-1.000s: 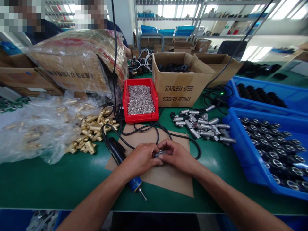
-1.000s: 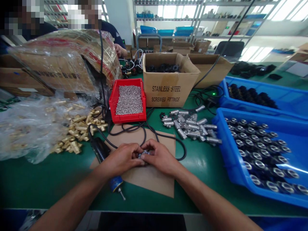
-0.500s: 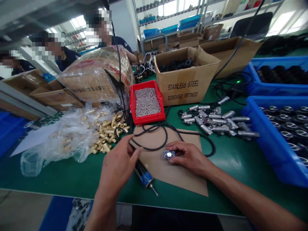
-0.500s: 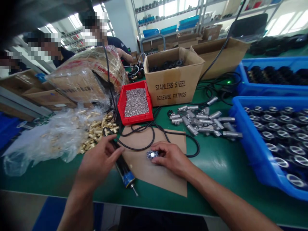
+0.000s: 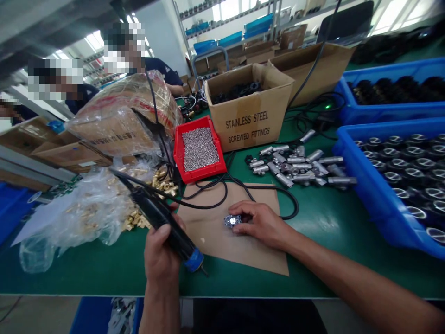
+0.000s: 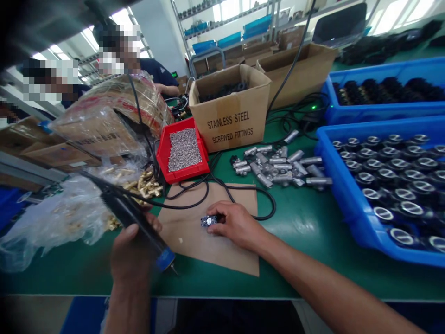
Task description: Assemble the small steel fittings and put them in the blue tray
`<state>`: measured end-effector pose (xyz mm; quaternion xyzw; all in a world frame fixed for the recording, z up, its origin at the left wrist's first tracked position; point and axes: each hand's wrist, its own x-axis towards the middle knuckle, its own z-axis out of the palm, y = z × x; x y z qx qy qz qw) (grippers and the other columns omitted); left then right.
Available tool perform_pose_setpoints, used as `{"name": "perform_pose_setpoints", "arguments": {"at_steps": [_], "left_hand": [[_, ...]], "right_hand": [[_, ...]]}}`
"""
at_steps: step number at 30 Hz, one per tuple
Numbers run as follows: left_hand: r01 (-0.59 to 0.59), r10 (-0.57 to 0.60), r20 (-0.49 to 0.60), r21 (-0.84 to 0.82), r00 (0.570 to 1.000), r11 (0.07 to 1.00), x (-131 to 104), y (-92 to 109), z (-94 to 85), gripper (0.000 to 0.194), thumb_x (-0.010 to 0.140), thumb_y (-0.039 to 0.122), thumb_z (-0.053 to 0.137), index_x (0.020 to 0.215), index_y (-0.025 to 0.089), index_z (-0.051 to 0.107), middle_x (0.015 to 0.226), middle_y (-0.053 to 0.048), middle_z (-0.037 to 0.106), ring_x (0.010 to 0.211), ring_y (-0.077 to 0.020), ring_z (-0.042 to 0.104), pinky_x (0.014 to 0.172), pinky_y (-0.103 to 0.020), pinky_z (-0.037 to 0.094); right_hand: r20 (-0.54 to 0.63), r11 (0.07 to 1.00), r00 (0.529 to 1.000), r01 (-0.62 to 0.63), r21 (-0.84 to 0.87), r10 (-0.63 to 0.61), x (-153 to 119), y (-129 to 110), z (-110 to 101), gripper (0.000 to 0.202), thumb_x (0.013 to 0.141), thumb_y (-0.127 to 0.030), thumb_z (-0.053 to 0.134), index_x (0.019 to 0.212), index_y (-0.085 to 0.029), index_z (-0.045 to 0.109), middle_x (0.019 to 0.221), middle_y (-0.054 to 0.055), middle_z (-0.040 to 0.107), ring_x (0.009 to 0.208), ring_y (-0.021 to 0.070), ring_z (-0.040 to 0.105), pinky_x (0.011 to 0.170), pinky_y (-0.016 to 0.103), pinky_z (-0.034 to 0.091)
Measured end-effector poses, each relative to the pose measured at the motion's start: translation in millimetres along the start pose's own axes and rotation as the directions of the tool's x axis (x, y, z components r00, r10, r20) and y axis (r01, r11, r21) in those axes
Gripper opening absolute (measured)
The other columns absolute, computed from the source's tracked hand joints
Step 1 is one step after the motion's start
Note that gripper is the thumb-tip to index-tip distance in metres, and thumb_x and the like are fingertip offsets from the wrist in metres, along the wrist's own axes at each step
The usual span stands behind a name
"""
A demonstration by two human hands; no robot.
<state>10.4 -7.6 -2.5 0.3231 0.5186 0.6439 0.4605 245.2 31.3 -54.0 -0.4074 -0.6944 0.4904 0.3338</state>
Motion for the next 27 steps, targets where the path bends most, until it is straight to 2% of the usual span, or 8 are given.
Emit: {"name": "perform_pose_setpoints", "arguments": {"at_steps": [2,5,8,10,13,17,23,27], "left_hand": [[-0.079,0.093,0.099,-0.142,0.991,0.987,-1,11,19.7,0.04,0.064,0.035,0.072,0.098,0.018,0.062,0.077,-0.001,0.061,0.069,-0.0172,0.063,0.065,-0.031,0.056],[-0.23,0.259,0.221,-0.149,0.94,0.962,-1,20,52.0,0.039,0.07,0.022,0.071,0.107,0.021,0.058,0.074,0.002,0.06,0.055,-0.0131,0.06,0.054,-0.028,0.054],[-0.404,0.434,0.22,-0.17,0.873,0.899,-2,19,76.8,0.039,0.077,0.017,0.065,0.114,0.022,0.055,0.066,0.004,0.057,0.049,-0.0114,0.056,0.051,-0.027,0.053],[-0.461,0.486,0.178,-0.166,0.856,0.872,-2,14,85.9,0.037,0.08,0.015,0.062,0.116,0.021,0.053,0.064,0.005,0.057,0.049,-0.0116,0.056,0.051,-0.028,0.054],[-0.463,0.478,0.144,-0.127,0.867,0.877,-2,4,89.4,0.028,0.081,0.014,0.061,0.107,0.019,0.055,0.063,0.005,0.057,0.049,-0.0114,0.056,0.051,-0.028,0.054],[-0.465,0.466,0.157,-0.045,0.871,0.884,-1,-6,86.0,0.014,0.08,0.017,0.064,0.088,0.017,0.054,0.065,0.005,0.056,0.05,-0.0106,0.056,0.052,-0.03,0.055],[-0.504,0.496,0.233,-0.026,0.837,0.863,-1,-10,85.0,0.029,0.08,0.015,0.063,0.106,0.019,0.051,0.065,0.006,0.055,0.049,-0.0113,0.057,0.052,-0.031,0.055],[-0.507,0.488,0.262,0.006,0.833,0.862,-1,-11,84.3,0.028,0.082,0.017,0.062,0.108,0.018,0.051,0.063,0.005,0.056,0.05,-0.0131,0.058,0.052,-0.032,0.055]], "right_hand": [[-0.001,1.0,1.0,0.006,-0.011,-0.006,0,0,-1,0.028,0.071,-0.021,0.08,0.098,-0.019,0.072,0.108,0.005,0.068,0.093,0.0195,0.064,0.08,0.031,0.05],[0.003,1.0,1.0,0.015,-0.011,-0.014,0,-1,-2,0.028,0.071,-0.022,0.08,0.097,-0.019,0.072,0.108,0.005,0.069,0.094,0.0196,0.064,0.081,0.031,0.05],[0.0,1.0,1.0,0.027,0.005,-0.027,0,-1,-2,0.028,0.071,-0.022,0.08,0.097,-0.018,0.071,0.107,0.005,0.069,0.095,0.0198,0.064,0.083,0.031,0.049],[-0.005,0.999,0.999,0.032,0.013,-0.032,0,0,-2,0.03,0.071,-0.022,0.081,0.098,-0.018,0.07,0.106,0.005,0.069,0.095,0.0199,0.064,0.084,0.031,0.049],[-0.006,1.0,1.0,0.026,0.015,-0.026,1,0,-2,0.031,0.07,-0.022,0.081,0.099,-0.018,0.07,0.104,0.005,0.069,0.094,0.0199,0.064,0.085,0.032,0.049],[-0.003,1.0,1.0,0.013,0.011,-0.013,1,-1,-3,0.031,0.07,-0.022,0.082,0.098,-0.018,0.071,0.103,0.005,0.07,0.093,0.0198,0.063,0.086,0.033,0.049],[0.001,1.0,1.0,-0.003,0.008,0.003,1,-4,-1,0.03,0.07,-0.019,0.081,0.098,-0.019,0.071,0.1,0.004,0.07,0.091,0.0193,0.064,0.083,0.033,0.049],[0.006,0.999,1.0,-0.019,0.026,0.019,2,-6,-1,0.029,0.071,-0.018,0.08,0.098,-0.019,0.071,0.101,0.005,0.07,0.091,0.0195,0.064,0.083,0.033,0.049]]}}
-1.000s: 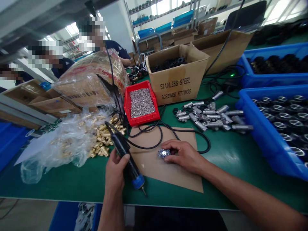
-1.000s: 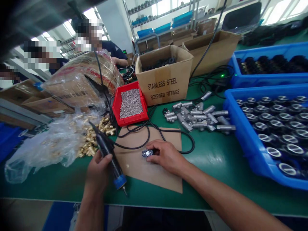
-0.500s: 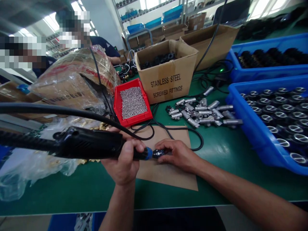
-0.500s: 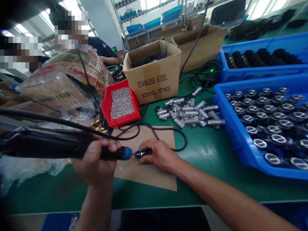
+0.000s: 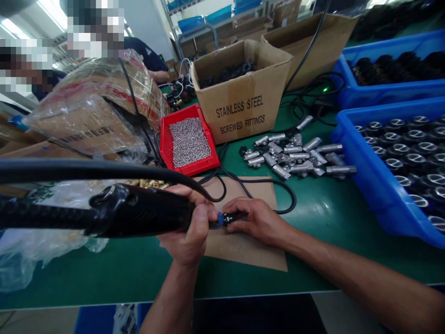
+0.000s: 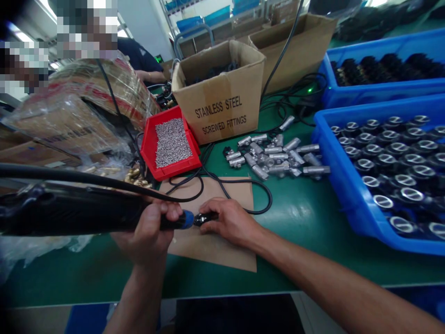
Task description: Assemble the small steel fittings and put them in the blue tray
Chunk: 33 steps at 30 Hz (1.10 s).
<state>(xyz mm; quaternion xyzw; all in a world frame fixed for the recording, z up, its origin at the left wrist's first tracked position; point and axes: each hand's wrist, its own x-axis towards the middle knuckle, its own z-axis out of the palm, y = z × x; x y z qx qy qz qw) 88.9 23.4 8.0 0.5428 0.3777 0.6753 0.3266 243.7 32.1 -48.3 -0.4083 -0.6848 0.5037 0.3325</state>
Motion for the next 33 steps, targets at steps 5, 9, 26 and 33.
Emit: {"name": "perform_pose_setpoints", "arguments": {"at_steps": [5,9,26,33], "left_hand": [[0.004,-0.004,-0.004,0.002,1.0,1.0,1,-1,1.2,0.028,0.082,0.016,0.062,0.108,0.018,0.051,0.063,0.005,0.056,0.051,-0.0126,0.058,0.053,-0.031,0.055],[-0.024,0.023,-0.055,-0.017,0.998,1.0,7,5,6.4,0.025,0.081,0.014,0.06,0.104,0.018,0.052,0.061,0.006,0.055,0.047,-0.0114,0.056,0.049,-0.029,0.054],[0.033,-0.033,-0.107,0.001,0.994,0.999,5,-2,15.9,0.028,0.08,0.015,0.062,0.106,0.018,0.053,0.062,0.006,0.056,0.048,-0.0118,0.057,0.052,-0.032,0.057],[0.003,-0.005,-0.057,-0.041,0.998,0.999,4,-3,21.4,0.026,0.082,0.014,0.062,0.105,0.019,0.052,0.065,0.006,0.058,0.049,-0.0112,0.058,0.053,-0.029,0.055]], "right_hand": [[-0.007,1.0,1.0,0.018,0.019,-0.017,-1,3,1,0.029,0.071,-0.02,0.08,0.098,-0.019,0.071,0.1,0.004,0.07,0.092,0.0191,0.064,0.083,0.032,0.049],[-0.004,1.0,1.0,0.004,0.007,-0.003,-2,2,0,0.028,0.072,-0.022,0.08,0.099,-0.019,0.071,0.101,0.005,0.07,0.091,0.0191,0.064,0.082,0.032,0.049],[0.008,0.999,0.999,-0.031,0.04,0.031,-1,0,-2,0.028,0.072,-0.02,0.08,0.098,-0.019,0.072,0.1,0.004,0.071,0.091,0.0192,0.064,0.084,0.032,0.048],[0.019,0.998,1.0,-0.013,0.064,0.011,-3,0,-4,0.026,0.073,-0.022,0.078,0.098,-0.019,0.071,0.101,0.004,0.071,0.091,0.019,0.064,0.082,0.03,0.048]]}}
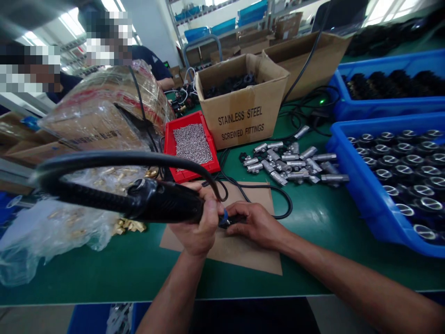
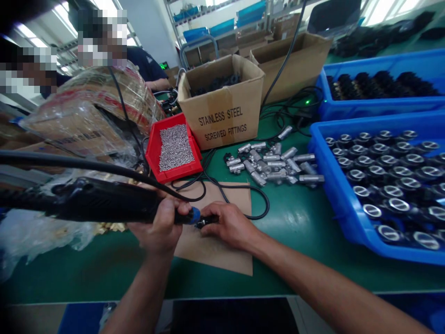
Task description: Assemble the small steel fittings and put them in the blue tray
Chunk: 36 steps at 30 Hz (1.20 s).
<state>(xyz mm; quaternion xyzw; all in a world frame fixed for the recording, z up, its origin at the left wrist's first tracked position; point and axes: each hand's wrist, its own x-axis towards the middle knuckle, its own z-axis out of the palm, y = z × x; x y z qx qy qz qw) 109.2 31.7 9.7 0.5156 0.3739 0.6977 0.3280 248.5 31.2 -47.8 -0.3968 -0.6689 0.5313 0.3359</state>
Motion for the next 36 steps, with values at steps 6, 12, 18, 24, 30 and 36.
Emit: {"name": "perform_pose_setpoints", "arguments": {"at_steps": [6,12,18,24,30,36], "left_hand": [[0.028,-0.025,-0.144,0.02,0.989,0.999,13,23,-6.0,0.035,0.079,0.016,0.065,0.111,0.019,0.052,0.064,0.007,0.057,0.048,-0.0104,0.057,0.052,-0.026,0.054],[0.469,-0.468,-0.154,-0.029,0.87,0.883,7,23,-37.9,0.041,0.072,0.023,0.074,0.106,0.017,0.053,0.062,0.007,0.055,0.048,-0.0101,0.054,0.048,-0.023,0.051],[0.765,-0.765,-0.036,-0.01,0.643,0.643,-27,-3,-58.7,0.033,0.072,0.028,0.072,0.095,0.014,0.052,0.064,0.003,0.059,0.053,-0.0125,0.058,0.051,-0.026,0.054],[0.756,-0.796,0.107,0.261,0.595,0.6,-32,-9,-51.5,0.031,0.07,0.026,0.07,0.094,0.013,0.054,0.064,-0.001,0.063,0.051,-0.0152,0.061,0.047,-0.024,0.053],[0.735,-0.777,0.07,0.282,0.625,0.617,-30,-12,-49.1,0.028,0.069,0.021,0.066,0.091,0.017,0.049,0.06,0.003,0.059,0.047,-0.0142,0.059,0.045,-0.025,0.052],[0.738,-0.774,0.059,0.263,0.631,0.622,-31,-12,-51.0,0.026,0.069,0.02,0.066,0.088,0.017,0.047,0.063,0.002,0.058,0.05,-0.0149,0.06,0.047,-0.026,0.053]], "right_hand": [[-0.012,1.0,1.0,0.014,-0.006,-0.014,-3,-3,1,0.035,0.074,-0.021,0.076,0.108,-0.02,0.069,0.103,0.005,0.07,0.091,0.0188,0.064,0.083,0.031,0.05],[0.005,0.991,0.991,0.136,0.0,-0.136,-3,-2,1,0.014,0.082,-0.023,0.068,0.095,-0.021,0.074,0.106,0.007,0.07,0.105,0.0208,0.062,0.093,0.036,0.047],[0.012,0.994,0.999,0.043,0.096,-0.044,1,1,1,0.013,0.082,-0.029,0.069,0.086,-0.019,0.076,0.098,0.007,0.072,0.103,0.0209,0.064,0.091,0.035,0.047],[-0.018,0.992,0.999,-0.03,0.125,0.033,3,-2,8,0.018,0.083,-0.032,0.065,0.074,-0.017,0.071,0.091,0.006,0.071,0.094,0.0203,0.064,0.085,0.034,0.049],[-0.272,0.994,0.958,-0.062,0.09,0.085,3,0,5,0.021,0.079,-0.038,0.068,0.084,-0.018,0.069,0.085,0.006,0.073,0.079,0.019,0.066,0.072,0.032,0.052],[-0.276,0.971,0.933,-0.203,0.124,0.231,2,0,-6,0.026,0.07,-0.039,0.076,0.071,-0.016,0.064,0.059,0.0,0.063,0.051,0.0121,0.055,0.048,0.024,0.043]]}}
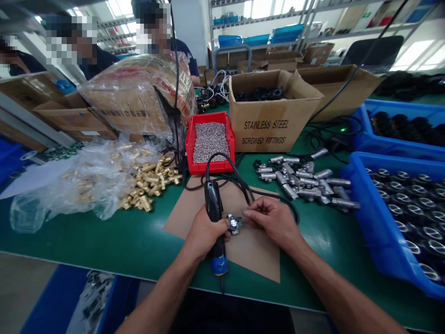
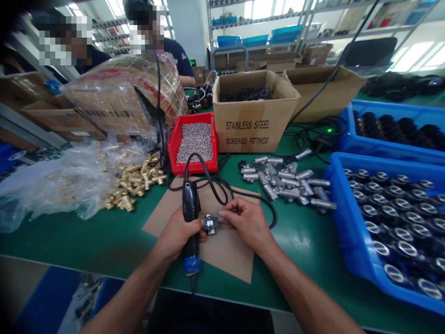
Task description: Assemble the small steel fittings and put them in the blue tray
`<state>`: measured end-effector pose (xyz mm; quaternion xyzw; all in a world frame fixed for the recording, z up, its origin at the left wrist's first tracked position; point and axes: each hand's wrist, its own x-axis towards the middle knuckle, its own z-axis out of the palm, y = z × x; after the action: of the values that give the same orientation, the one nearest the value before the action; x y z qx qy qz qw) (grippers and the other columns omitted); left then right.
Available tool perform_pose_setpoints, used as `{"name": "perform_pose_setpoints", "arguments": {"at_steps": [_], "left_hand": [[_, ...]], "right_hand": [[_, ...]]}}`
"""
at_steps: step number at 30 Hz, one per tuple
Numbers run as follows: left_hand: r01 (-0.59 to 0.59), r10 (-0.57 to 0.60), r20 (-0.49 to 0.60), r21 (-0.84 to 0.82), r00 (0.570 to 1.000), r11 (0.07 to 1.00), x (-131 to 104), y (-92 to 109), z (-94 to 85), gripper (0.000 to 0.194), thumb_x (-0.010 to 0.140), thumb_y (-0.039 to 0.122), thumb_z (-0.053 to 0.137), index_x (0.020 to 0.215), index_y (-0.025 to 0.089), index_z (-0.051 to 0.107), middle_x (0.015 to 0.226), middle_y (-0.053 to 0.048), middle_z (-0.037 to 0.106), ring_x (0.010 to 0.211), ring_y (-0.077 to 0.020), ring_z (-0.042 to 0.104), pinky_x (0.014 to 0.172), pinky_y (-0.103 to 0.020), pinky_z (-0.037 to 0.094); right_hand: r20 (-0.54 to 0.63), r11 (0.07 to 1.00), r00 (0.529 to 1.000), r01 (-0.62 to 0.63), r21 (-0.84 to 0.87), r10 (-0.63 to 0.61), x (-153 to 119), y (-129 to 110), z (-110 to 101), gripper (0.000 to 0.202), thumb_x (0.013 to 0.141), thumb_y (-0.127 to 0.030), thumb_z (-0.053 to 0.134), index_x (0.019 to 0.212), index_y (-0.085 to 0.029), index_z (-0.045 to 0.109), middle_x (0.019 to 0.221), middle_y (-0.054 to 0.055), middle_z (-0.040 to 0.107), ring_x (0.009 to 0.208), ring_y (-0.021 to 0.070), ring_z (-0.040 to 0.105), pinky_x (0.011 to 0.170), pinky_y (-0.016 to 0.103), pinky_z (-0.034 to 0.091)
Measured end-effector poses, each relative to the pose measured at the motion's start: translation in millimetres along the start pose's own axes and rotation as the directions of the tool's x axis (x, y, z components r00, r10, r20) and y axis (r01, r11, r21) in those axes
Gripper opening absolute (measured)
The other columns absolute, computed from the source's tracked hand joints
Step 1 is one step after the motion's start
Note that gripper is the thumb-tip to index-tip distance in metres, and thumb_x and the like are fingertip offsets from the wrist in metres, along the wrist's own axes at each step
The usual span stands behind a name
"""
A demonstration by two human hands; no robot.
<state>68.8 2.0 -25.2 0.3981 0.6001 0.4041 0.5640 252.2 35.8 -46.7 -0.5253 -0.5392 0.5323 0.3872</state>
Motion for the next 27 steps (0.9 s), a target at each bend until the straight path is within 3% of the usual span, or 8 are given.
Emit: {"name": "perform_pose_setpoints", "arguments": {"at_steps": [3,8,10,13,15,19,23,27], "left_hand": [[-0.001,0.001,0.0,-0.009,1.0,1.0,0,1,-0.2,0.026,0.069,0.02,0.065,0.087,0.017,0.047,0.064,0.002,0.058,0.05,-0.0148,0.06,0.047,-0.025,0.053],[0.004,-0.004,-0.005,-0.012,1.0,1.0,0,1,-0.3,0.026,0.069,0.019,0.065,0.089,0.017,0.047,0.064,0.002,0.057,0.049,-0.0141,0.06,0.046,-0.024,0.052],[-0.002,0.002,-0.001,-0.021,1.0,1.0,0,0,-0.6,0.028,0.069,0.019,0.066,0.09,0.016,0.047,0.064,0.002,0.057,0.049,-0.0138,0.06,0.046,-0.023,0.051],[-0.005,0.005,0.007,-0.021,1.0,1.0,1,-1,-1.2,0.028,0.07,0.019,0.065,0.091,0.016,0.047,0.063,0.002,0.058,0.05,-0.0136,0.059,0.046,-0.023,0.051],[-0.003,0.003,0.016,-0.013,1.0,1.0,2,-2,-1.9,0.028,0.07,0.019,0.065,0.091,0.016,0.047,0.061,0.002,0.058,0.049,-0.0137,0.058,0.045,-0.023,0.05],[-0.01,0.011,0.038,-0.028,0.999,1.0,3,-5,-3.7,0.027,0.07,0.019,0.066,0.09,0.016,0.048,0.062,0.002,0.057,0.049,-0.0129,0.057,0.045,-0.022,0.049],[-0.041,0.043,0.08,-0.023,0.996,0.999,4,-8,-5.6,0.022,0.071,0.017,0.063,0.089,0.016,0.05,0.065,0.002,0.058,0.05,-0.0113,0.055,0.046,-0.022,0.047],[-0.036,0.039,0.076,-0.03,0.996,0.999,5,-9,-5.5,0.023,0.071,0.016,0.062,0.091,0.016,0.051,0.064,0.002,0.058,0.05,-0.0116,0.055,0.046,-0.022,0.047]], "right_hand": [[0.099,0.999,0.994,-0.046,-0.001,0.046,-3,-3,-4,0.023,0.072,-0.037,0.074,0.073,-0.015,0.067,0.06,0.0,0.063,0.052,0.0105,0.053,0.05,0.023,0.042],[0.259,0.996,0.961,-0.085,-0.039,0.092,-7,-5,-4,0.023,0.078,-0.033,0.068,0.093,-0.016,0.071,0.071,0.001,0.066,0.05,0.0084,0.05,0.048,0.022,0.04],[0.268,0.997,0.962,-0.025,-0.071,0.043,-6,-5,-2,0.02,0.08,-0.031,0.066,0.091,-0.017,0.072,0.075,0.002,0.067,0.053,0.0095,0.053,0.052,0.024,0.043],[0.274,0.985,0.957,0.134,-0.109,-0.1,-4,-6,2,0.011,0.079,-0.027,0.068,0.082,-0.018,0.074,0.082,0.004,0.068,0.074,0.0141,0.062,0.07,0.028,0.05],[0.283,0.984,0.953,0.145,-0.106,-0.11,-3,-6,5,0.01,0.078,-0.027,0.069,0.077,-0.018,0.074,0.085,0.005,0.066,0.078,0.0152,0.062,0.068,0.027,0.051],[0.301,0.998,0.953,-0.057,0.028,0.046,-3,-5,12,0.019,0.077,-0.033,0.069,0.081,-0.015,0.069,0.095,0.008,0.063,0.066,0.0121,0.059,0.042,0.019,0.045],[0.352,0.959,0.919,-0.241,0.151,0.176,-3,-8,18,0.029,0.076,-0.033,0.068,0.096,-0.017,0.057,0.068,-0.001,0.063,0.052,0.0102,0.057,0.041,0.018,0.045],[0.393,0.943,0.894,-0.297,0.153,0.217,0,-13,19,0.026,0.077,-0.033,0.066,0.091,-0.016,0.053,0.059,-0.003,0.062,0.045,0.0081,0.055,0.039,0.016,0.044]]}}
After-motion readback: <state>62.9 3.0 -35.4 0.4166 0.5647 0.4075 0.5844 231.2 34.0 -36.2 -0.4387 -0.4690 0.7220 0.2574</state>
